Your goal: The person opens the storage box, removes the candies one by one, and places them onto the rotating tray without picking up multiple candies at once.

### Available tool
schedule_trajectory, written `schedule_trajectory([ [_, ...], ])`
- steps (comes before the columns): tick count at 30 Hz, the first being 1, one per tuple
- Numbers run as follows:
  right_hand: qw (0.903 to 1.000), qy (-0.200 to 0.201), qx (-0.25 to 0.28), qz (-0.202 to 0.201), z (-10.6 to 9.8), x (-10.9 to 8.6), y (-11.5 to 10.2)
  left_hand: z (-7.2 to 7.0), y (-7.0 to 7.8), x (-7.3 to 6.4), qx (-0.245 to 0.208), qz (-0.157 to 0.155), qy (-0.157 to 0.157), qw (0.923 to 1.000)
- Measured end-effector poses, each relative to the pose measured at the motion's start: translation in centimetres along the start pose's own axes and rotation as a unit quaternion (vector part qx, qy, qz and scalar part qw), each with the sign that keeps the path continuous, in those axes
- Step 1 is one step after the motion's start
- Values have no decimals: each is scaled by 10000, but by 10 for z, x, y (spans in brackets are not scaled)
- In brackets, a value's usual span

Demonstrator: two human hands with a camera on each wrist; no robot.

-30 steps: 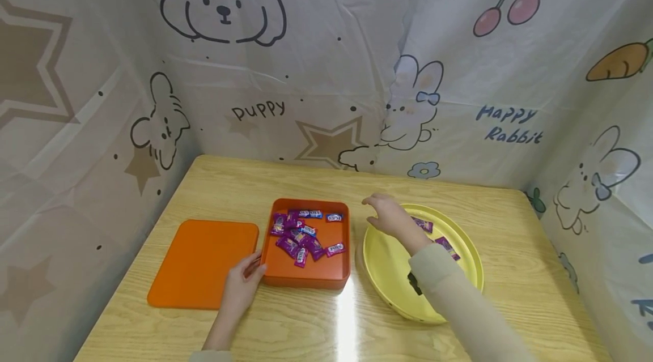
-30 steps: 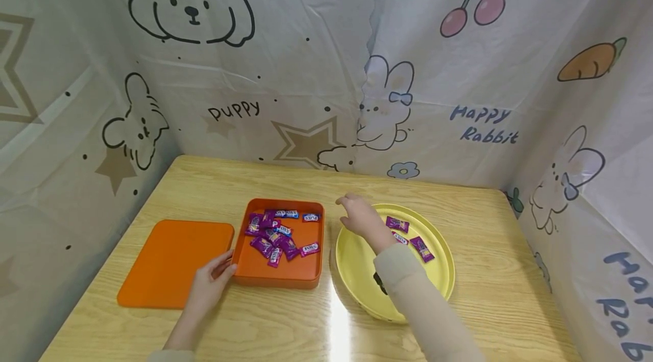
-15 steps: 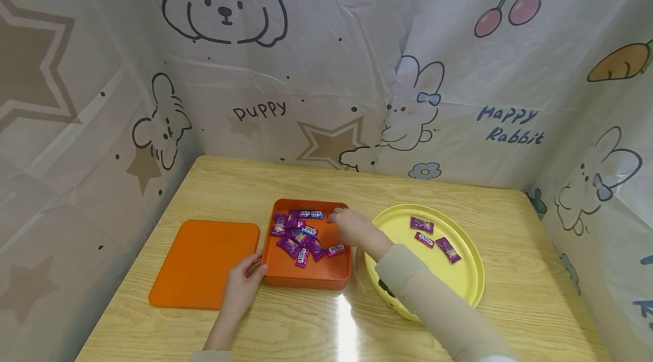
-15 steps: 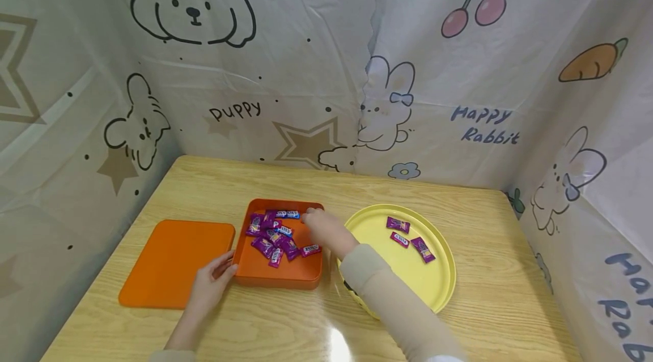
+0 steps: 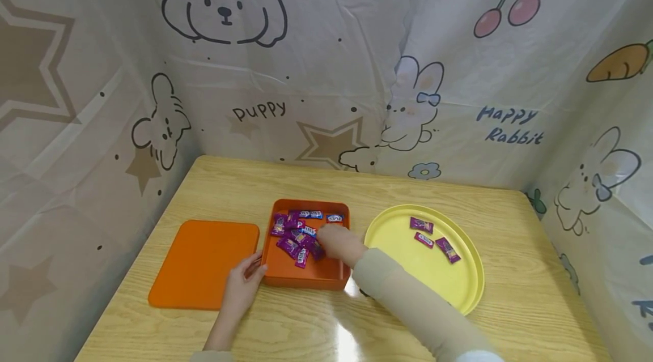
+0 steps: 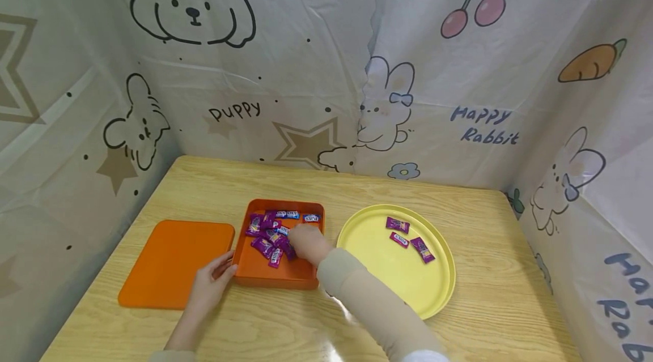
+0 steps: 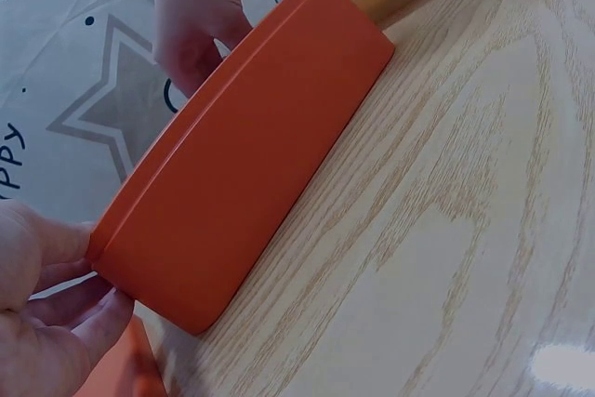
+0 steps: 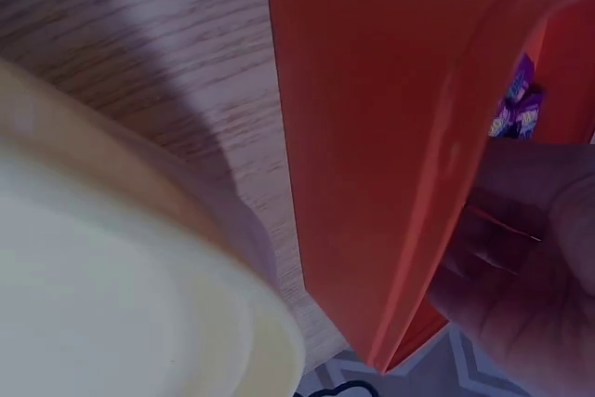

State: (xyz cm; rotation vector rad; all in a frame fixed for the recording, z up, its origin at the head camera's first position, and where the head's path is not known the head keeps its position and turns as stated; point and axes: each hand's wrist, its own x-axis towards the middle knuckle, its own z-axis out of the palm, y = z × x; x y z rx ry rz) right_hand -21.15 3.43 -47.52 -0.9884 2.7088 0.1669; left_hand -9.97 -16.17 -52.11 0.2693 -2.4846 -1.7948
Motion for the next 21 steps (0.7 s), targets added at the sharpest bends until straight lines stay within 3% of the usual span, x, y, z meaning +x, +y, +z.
schedule_trajectory([
  [6,9990,4,-424,160,13,6,-8,-1,1,-1,2,-25,-58,10000],
  [12,9984,8,-426,384,20,9,-12,0,0,0,55,11,0,10000],
  [21,9984,-103,-399,386,24,11,-13,-1,-1,0,72,-48,-9,10000],
])
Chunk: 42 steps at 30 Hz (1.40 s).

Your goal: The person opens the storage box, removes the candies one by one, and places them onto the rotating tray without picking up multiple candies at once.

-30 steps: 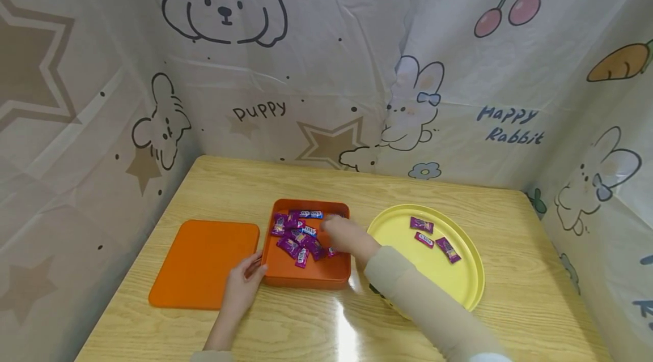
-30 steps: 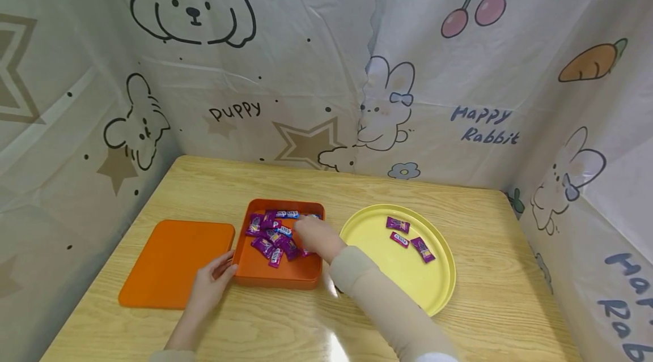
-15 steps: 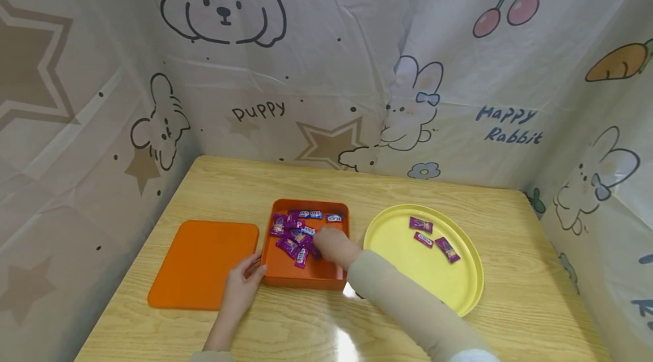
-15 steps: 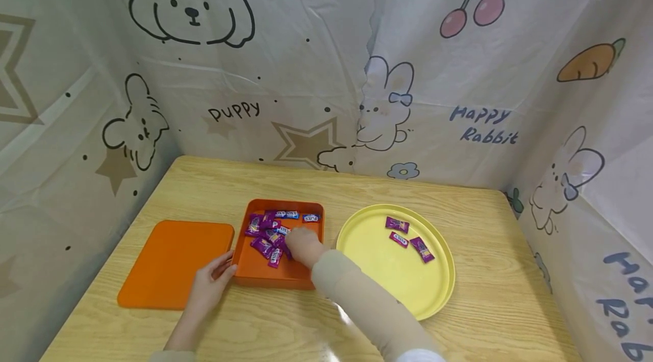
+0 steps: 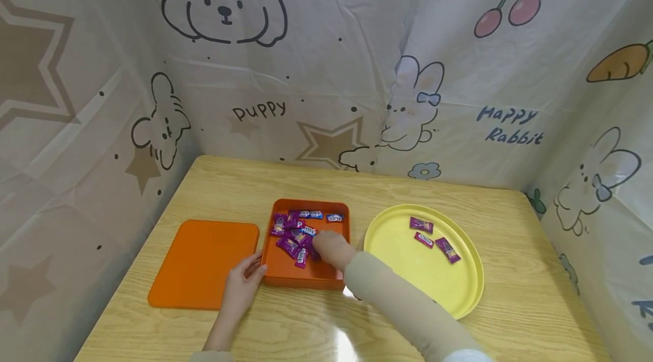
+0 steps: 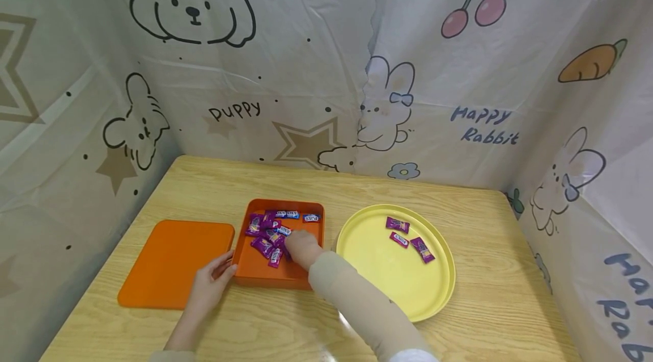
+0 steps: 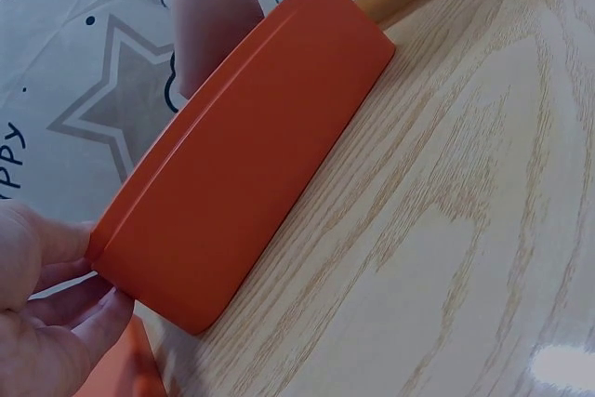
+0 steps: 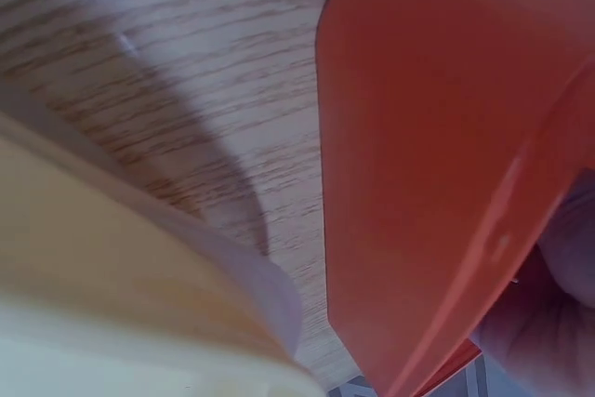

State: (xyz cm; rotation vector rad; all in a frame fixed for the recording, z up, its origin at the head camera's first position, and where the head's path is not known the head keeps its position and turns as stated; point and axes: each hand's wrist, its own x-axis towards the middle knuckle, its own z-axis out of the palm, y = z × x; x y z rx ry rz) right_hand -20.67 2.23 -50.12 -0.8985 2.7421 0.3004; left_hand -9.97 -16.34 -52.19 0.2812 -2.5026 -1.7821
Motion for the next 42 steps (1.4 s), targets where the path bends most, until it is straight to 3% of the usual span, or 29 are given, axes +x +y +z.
schedule_trajectory([
  [20,9994,35,-283,-187,0,0,3,1,-2,1,7,-34,-28,10000],
  [34,9984,362,165,-392,-8,-2,13,0,-1,1,11,50,-33,10000],
  [42,9993,-102,214,-287,-8,-5,15,1,-2,1,4,137,-46,9999],
])
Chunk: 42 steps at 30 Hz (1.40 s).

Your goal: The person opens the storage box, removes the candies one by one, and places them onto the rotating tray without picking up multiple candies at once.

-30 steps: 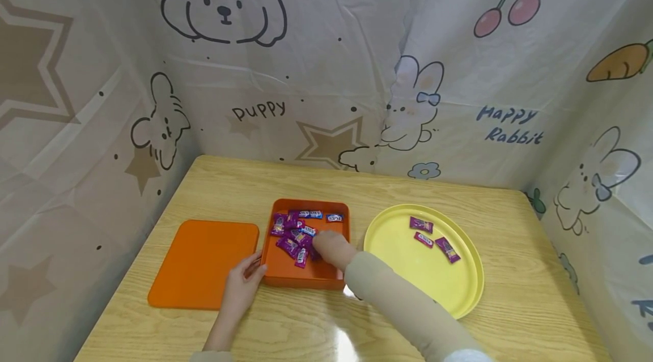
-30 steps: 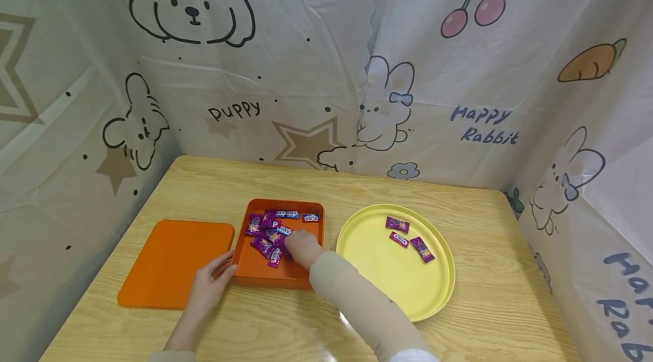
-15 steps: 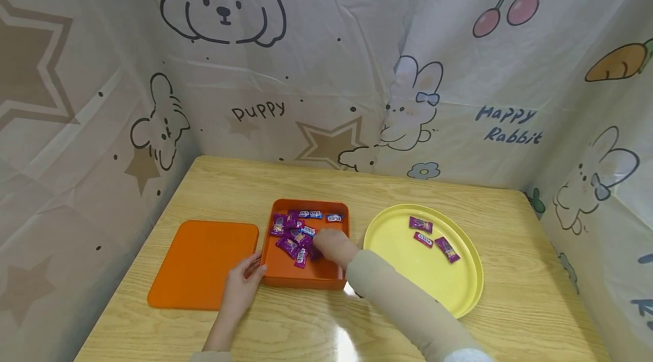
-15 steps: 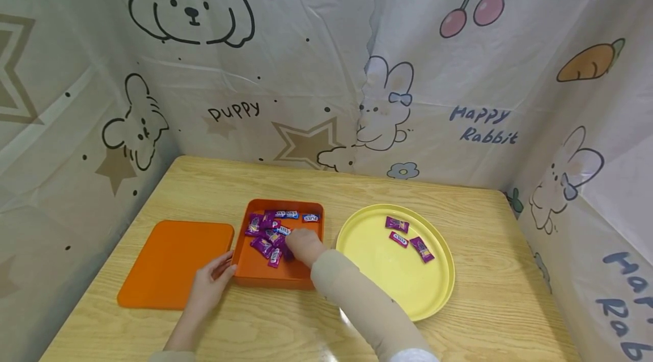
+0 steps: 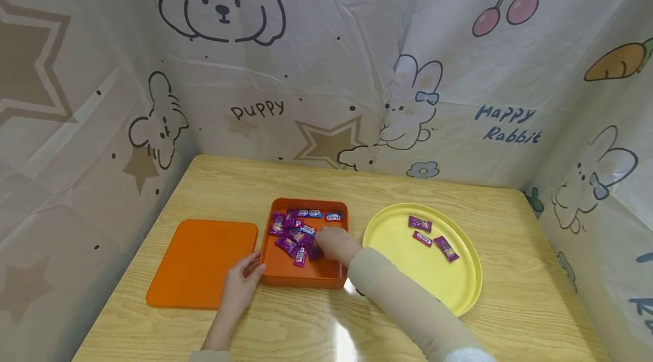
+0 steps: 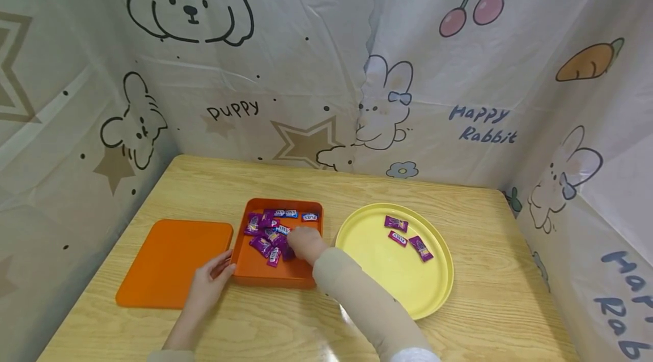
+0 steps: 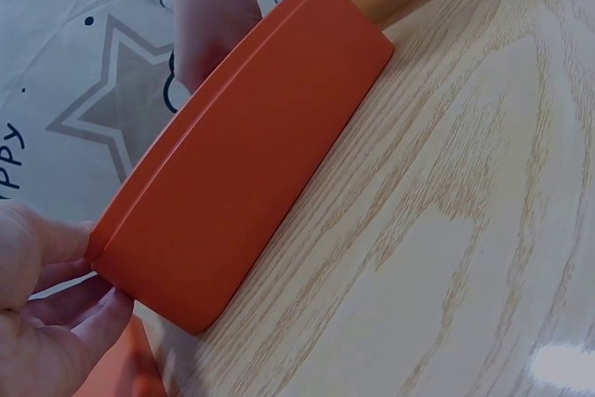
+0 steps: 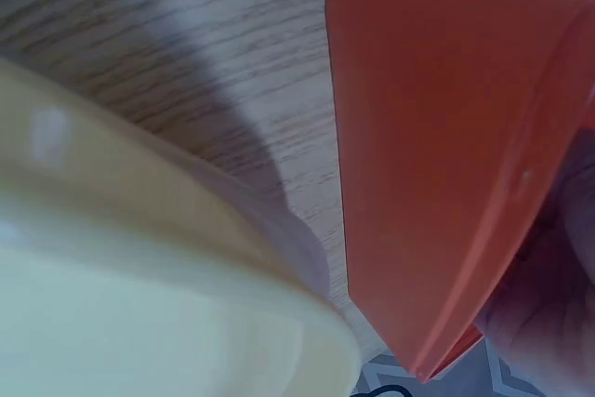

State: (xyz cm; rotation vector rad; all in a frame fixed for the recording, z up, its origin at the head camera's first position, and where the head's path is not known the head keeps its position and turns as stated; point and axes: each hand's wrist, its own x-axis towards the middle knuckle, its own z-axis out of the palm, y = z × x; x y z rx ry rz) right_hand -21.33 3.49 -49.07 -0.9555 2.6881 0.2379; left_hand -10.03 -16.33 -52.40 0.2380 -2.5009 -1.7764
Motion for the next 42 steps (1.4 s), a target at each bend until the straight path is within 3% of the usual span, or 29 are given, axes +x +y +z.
schedule_trajectory([
  [5,9997,-223,111,65,-3,-1,1,0,2,1,-20,-40,26,10000],
  [18,9999,-102,110,-81,4,-3,1,0,-1,1,-98,-28,68,9999],
  [30,9971,530,332,-427,2,0,9,-1,0,1,-70,-177,0,9998],
  [36,9904,611,1216,-231,-15,0,22,-1,0,0,-116,-170,10,9998],
  [42,9648,1037,2405,245,-27,-8,46,-1,-1,1,-147,-159,31,9998],
])
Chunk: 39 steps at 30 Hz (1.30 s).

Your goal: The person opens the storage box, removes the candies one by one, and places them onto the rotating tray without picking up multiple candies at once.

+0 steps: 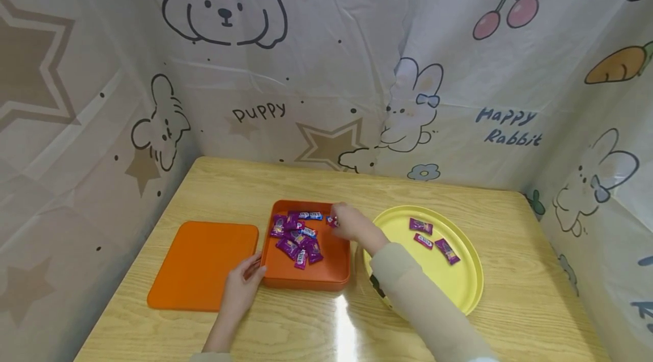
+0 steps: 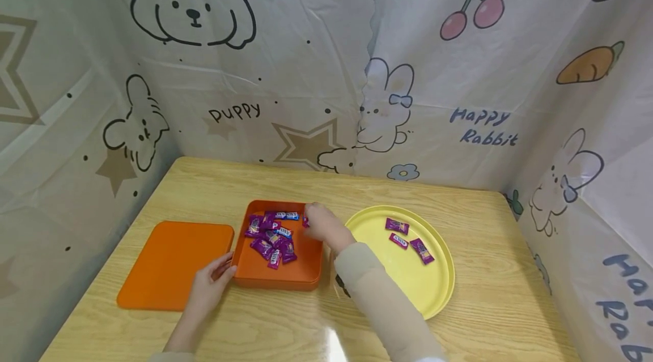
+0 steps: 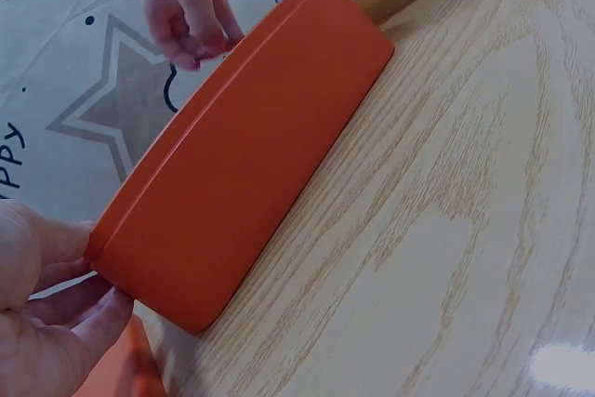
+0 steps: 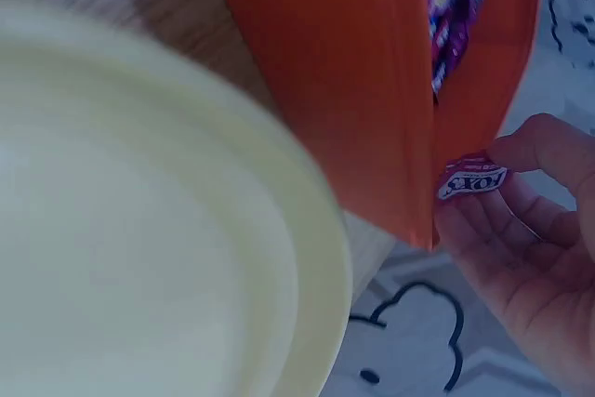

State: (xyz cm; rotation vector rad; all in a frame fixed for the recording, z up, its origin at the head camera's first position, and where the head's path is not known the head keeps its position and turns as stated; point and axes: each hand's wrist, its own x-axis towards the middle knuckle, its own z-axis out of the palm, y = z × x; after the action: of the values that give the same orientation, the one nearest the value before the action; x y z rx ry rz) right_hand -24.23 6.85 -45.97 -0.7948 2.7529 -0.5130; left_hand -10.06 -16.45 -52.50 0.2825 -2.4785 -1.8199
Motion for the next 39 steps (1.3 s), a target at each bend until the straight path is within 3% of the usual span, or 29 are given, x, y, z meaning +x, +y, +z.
schedule_trajectory([
  [4,9965,346,605,454,-12,-5,13,-1,-1,0,-22,21,-11,10000],
  [9,9847,733,1296,907,-26,-13,27,0,-1,-1,17,85,-20,10000],
  [13,9773,900,1451,1250,-35,-19,45,0,-1,0,25,82,2,10000],
  [21,9664,932,1170,2090,-32,-36,94,1,0,-1,19,129,0,9999],
  [27,9558,886,1059,2598,-22,-48,116,1,0,-1,65,140,-4,9999],
  [39,9538,689,730,2833,-7,-54,131,1,2,-2,27,163,-48,9999],
])
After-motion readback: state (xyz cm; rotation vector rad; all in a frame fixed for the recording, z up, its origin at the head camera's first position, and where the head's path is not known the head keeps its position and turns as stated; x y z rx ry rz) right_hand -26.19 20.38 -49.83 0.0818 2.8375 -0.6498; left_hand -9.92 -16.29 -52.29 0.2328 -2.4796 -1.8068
